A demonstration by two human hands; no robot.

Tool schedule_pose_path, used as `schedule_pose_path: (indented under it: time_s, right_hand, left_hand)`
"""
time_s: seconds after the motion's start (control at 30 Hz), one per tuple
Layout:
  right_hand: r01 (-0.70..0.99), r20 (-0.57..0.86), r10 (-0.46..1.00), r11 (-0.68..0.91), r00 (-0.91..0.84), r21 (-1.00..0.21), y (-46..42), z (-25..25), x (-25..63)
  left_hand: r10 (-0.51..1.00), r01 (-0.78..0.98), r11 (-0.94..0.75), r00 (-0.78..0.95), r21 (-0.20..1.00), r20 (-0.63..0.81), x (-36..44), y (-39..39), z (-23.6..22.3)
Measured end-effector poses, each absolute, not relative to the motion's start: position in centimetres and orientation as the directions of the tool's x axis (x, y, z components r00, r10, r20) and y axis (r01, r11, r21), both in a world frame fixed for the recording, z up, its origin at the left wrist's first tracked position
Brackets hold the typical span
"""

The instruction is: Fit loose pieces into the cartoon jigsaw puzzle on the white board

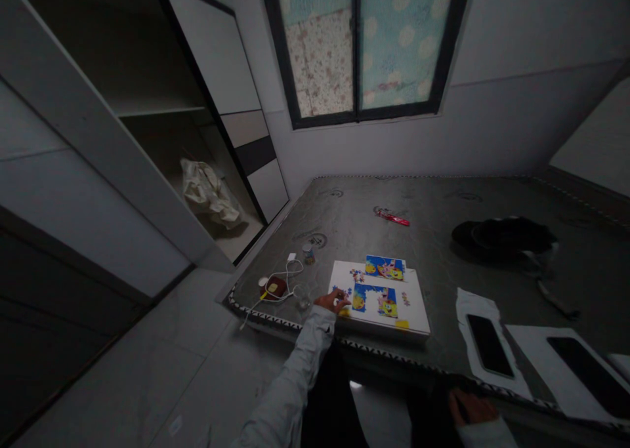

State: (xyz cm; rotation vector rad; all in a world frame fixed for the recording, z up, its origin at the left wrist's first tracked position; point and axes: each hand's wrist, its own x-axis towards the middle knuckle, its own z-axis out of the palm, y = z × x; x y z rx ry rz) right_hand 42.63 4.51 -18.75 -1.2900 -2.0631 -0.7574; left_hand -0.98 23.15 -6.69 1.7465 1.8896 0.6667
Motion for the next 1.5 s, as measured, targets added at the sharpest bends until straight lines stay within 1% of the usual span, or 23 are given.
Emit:
schedule_pose_path:
  time_s: [0.07, 0.1, 0.23, 0.3, 0.4, 0.47, 0.6, 0.77, 0.9, 1.1, 1.27, 1.37, 1.5]
  right_hand:
    - [0.872, 0.689, 0.545, 0.392, -0.478, 0.294, 4.5, -19.1, 43.4]
    - [0.859, 0.67, 0.544, 0.394, -0.505, 0.328, 4.5, -19.2, 43.8]
    - [0.876, 0.608, 0.631, 0.366, -0.482, 0.315, 4.2, -19.2, 44.2]
    - [0.867, 0.603, 0.623, 0.373, -0.498, 0.33, 4.1, -18.9, 44.2]
    - [0.844, 0.598, 0.596, 0.392, -0.536, 0.366, 4.1, -18.3, 44.0]
    - [0.85, 0.589, 0.613, 0.388, -0.526, 0.356, 4.0, -17.8, 43.8]
    - [0.889, 0.58, 0.674, 0.357, -0.458, 0.288, 3.8, -17.3, 43.2]
    - [0.888, 0.606, 0.651, 0.369, -0.457, 0.273, 3.8, -17.0, 42.8]
    - [0.927, 0.597, 0.71, 0.317, -0.373, 0.202, 3.5, -16.4, 42.2]
    - [0.921, 0.582, 0.713, 0.313, -0.39, 0.233, 3.2, -16.2, 42.0]
    - [0.907, 0.604, 0.678, 0.34, -0.419, 0.248, 3.6, -17.1, 42.7]
    - [0.897, 0.622, 0.649, 0.369, -0.437, 0.245, 3.8, -17.6, 43.1]
    - [0.914, 0.616, 0.679, 0.348, -0.399, 0.208, 3.7, -17.0, 42.5]
  left_hand:
    - [0.997, 0.758, 0.066, -0.069, 0.649, -0.021, -0.9, 23.0, -6.5]
    - [0.998, 0.753, 0.06, -0.067, 0.655, -0.015, -0.9, 22.9, -6.4]
    - [0.996, 0.744, 0.018, -0.074, 0.668, 0.057, -0.7, 22.1, -6.4]
    - [0.994, 0.752, 0.008, -0.081, 0.659, 0.08, -0.7, 21.7, -6.5]
    - [0.992, 0.76, 0.028, -0.1, 0.65, 0.075, -0.6, 21.4, -6.6]
    - [0.99, 0.757, 0.041, -0.117, 0.652, 0.074, -0.5, 21.3, -6.7]
    - [0.987, 0.743, 0.032, -0.127, 0.668, 0.094, -0.5, 21.2, -6.8]
    - [0.989, 0.723, 0.004, -0.106, 0.691, 0.105, -0.9, 21.3, -7.2]
    - [0.983, 0.728, 0.009, -0.131, 0.686, 0.126, -1.2, 21.4, -7.5]
    - [0.975, 0.731, 0.014, -0.16, 0.682, 0.152, -1.2, 21.2, -7.4]
    - [0.988, 0.711, 0.033, -0.129, 0.702, 0.084, -1.5, 21.2, -6.8]
    - [0.991, 0.701, 0.051, -0.125, 0.711, 0.052, -1.6, 21.2, -6.5]
    - [0.985, 0.691, 0.068, -0.161, 0.72, 0.061, -1.3, 21.0, -6.4]
